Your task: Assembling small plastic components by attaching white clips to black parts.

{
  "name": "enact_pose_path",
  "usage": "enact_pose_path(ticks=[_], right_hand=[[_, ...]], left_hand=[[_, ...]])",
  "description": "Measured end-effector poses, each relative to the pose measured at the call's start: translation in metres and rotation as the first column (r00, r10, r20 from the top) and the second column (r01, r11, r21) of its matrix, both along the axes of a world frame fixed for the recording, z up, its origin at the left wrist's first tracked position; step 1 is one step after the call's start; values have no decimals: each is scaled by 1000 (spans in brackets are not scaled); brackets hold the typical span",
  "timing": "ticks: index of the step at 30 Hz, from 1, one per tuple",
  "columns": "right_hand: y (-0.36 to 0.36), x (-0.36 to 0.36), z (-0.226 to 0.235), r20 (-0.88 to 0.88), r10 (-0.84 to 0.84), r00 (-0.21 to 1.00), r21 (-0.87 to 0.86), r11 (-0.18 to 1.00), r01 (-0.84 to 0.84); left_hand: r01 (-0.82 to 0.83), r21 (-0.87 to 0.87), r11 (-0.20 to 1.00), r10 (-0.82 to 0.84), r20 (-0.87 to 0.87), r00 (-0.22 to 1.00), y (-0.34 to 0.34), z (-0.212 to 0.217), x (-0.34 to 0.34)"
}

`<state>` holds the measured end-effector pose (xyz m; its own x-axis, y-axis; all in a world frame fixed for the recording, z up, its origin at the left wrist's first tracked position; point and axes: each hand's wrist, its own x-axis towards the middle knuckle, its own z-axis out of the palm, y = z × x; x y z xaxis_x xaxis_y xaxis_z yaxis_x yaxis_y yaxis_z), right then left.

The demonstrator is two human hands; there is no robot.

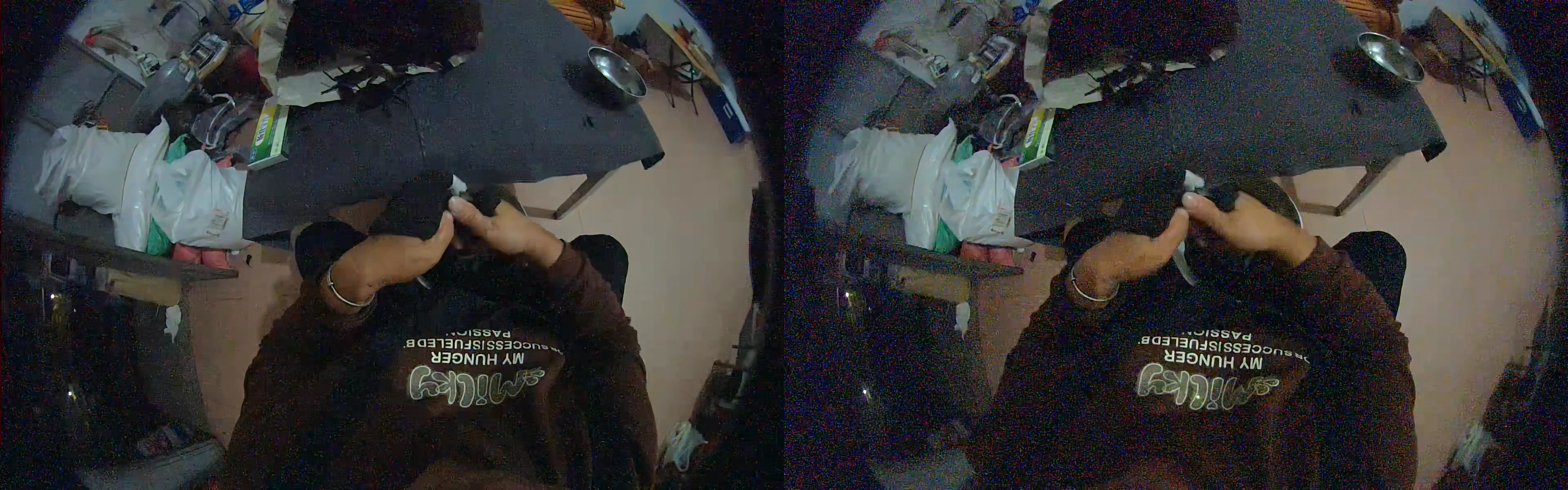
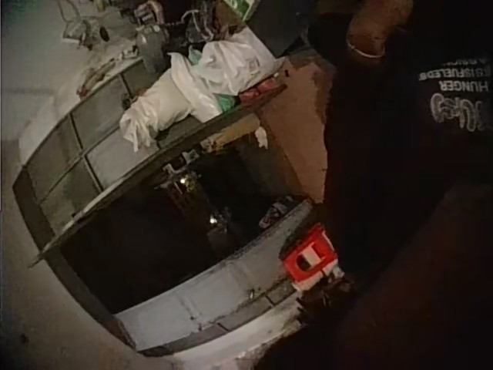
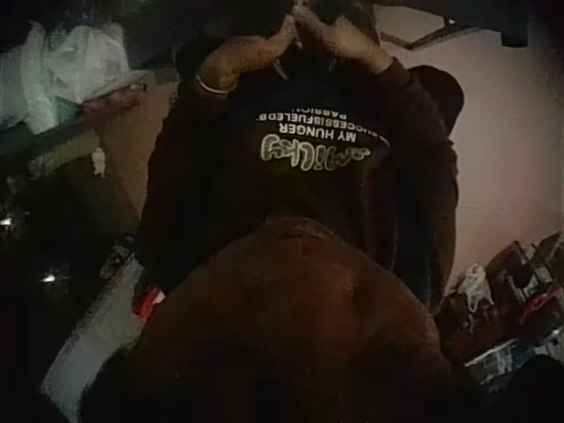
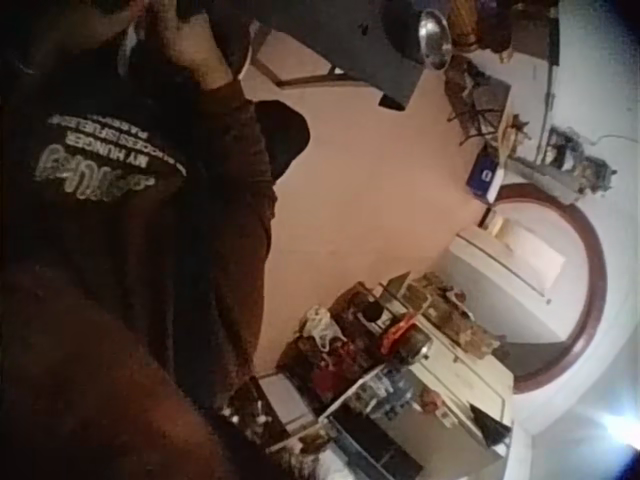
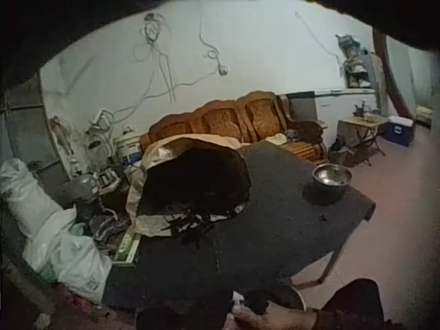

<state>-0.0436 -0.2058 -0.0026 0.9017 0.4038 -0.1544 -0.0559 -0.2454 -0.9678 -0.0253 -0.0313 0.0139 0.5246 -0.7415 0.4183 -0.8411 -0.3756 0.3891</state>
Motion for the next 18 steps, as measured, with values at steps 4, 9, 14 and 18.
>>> enact_pose_path(ticks=[4,9,14,18], right_hand=[[-28,15,19,118,-75,990,-279,955,106],[-39,39,31,189,-160,969,-162,968,192],[-32,64,32,264,-73,962,-106,989,104],[-39,74,14,315,-88,945,-25,995,101]], left_hand=[[-170,126,977,197,-253,947,8,10,12],[-444,445,778,629,-545,555,-2,51,42],[-432,743,511,777,-185,601,14,18,142],[-382,786,485,716,-107,690,-9,14,158]])
